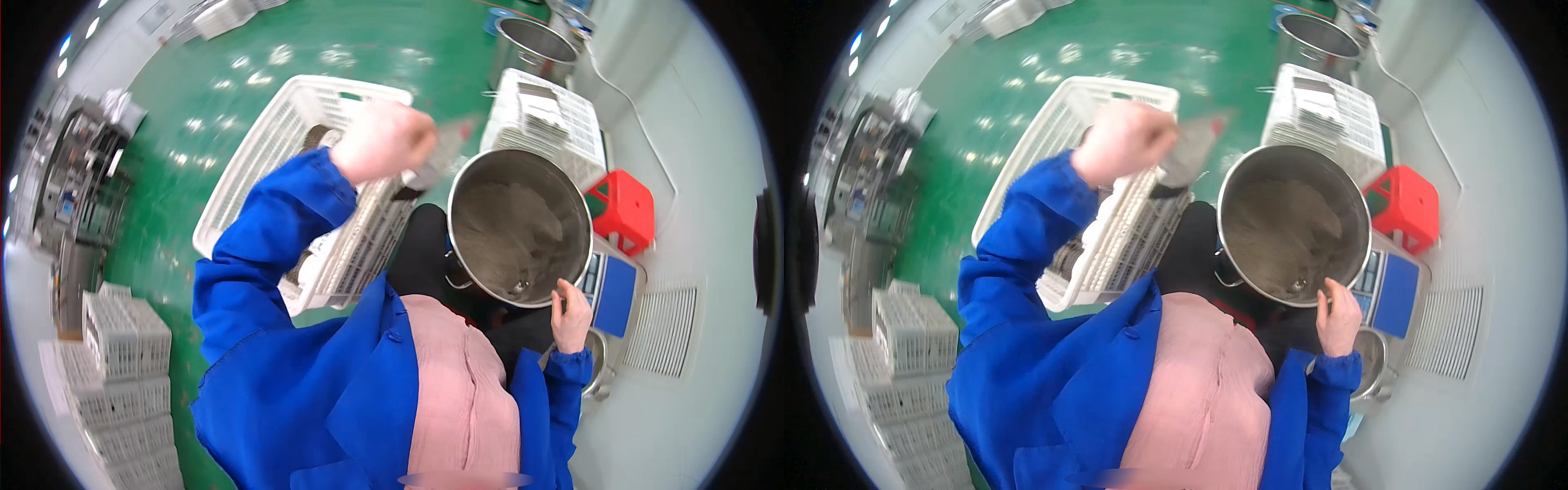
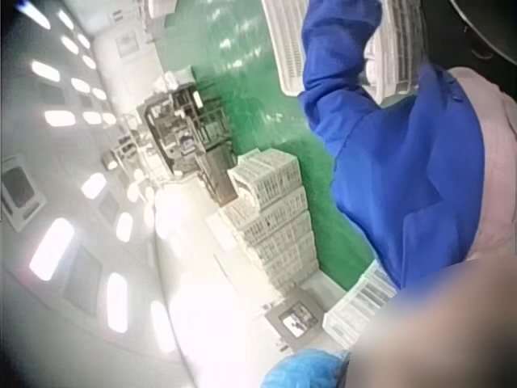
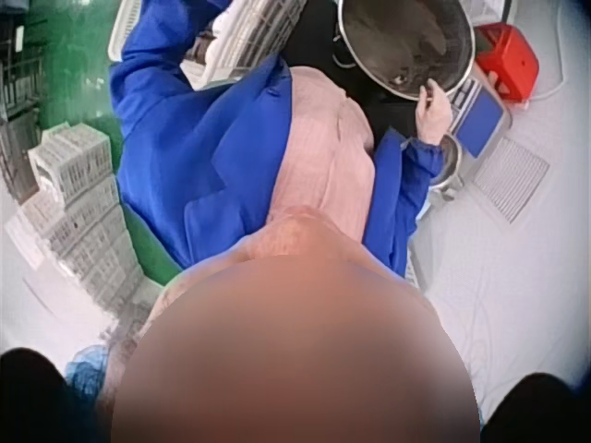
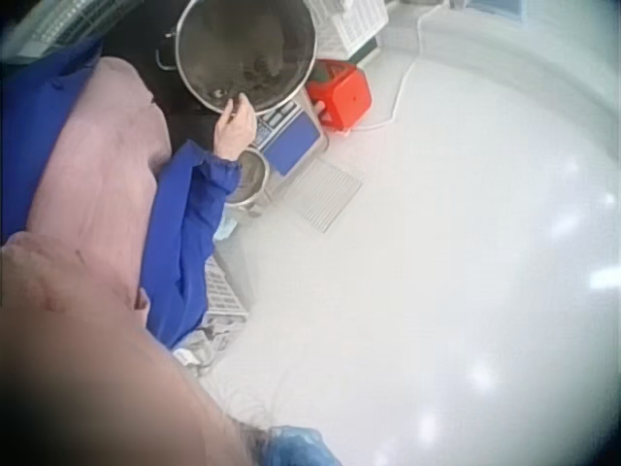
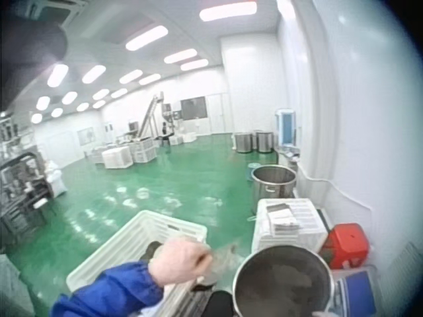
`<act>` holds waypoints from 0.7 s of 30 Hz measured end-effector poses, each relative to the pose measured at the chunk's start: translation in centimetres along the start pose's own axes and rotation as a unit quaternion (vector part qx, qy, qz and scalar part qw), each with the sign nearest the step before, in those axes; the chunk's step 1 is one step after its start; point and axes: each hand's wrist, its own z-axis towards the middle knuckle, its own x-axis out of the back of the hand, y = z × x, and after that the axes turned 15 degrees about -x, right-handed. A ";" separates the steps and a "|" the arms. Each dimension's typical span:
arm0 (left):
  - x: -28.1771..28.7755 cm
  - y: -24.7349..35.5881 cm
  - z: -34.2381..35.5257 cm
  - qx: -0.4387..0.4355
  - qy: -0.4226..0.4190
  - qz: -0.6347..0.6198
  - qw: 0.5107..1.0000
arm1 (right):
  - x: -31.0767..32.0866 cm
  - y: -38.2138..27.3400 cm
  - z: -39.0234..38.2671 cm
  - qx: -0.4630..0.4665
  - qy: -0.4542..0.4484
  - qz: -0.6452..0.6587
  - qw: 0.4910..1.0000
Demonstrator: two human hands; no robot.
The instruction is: Measure and scoop grey powder into plastic bags, weigh them on a digital scale, and organize them into a crate.
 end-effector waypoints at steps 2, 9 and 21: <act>2.9 -3.6 -3.0 0.149 0.027 -0.012 0.988 | -1.9 -0.3 0.3 -0.005 -0.032 0.011 0.999; 4.2 -13.8 -16.2 0.501 0.140 -0.150 0.841 | -6.3 -1.7 2.1 0.066 -0.104 0.006 0.992; -13.1 -24.9 -34.5 0.691 0.110 0.058 0.712 | -10.5 -1.5 1.1 0.042 -0.211 -0.059 0.975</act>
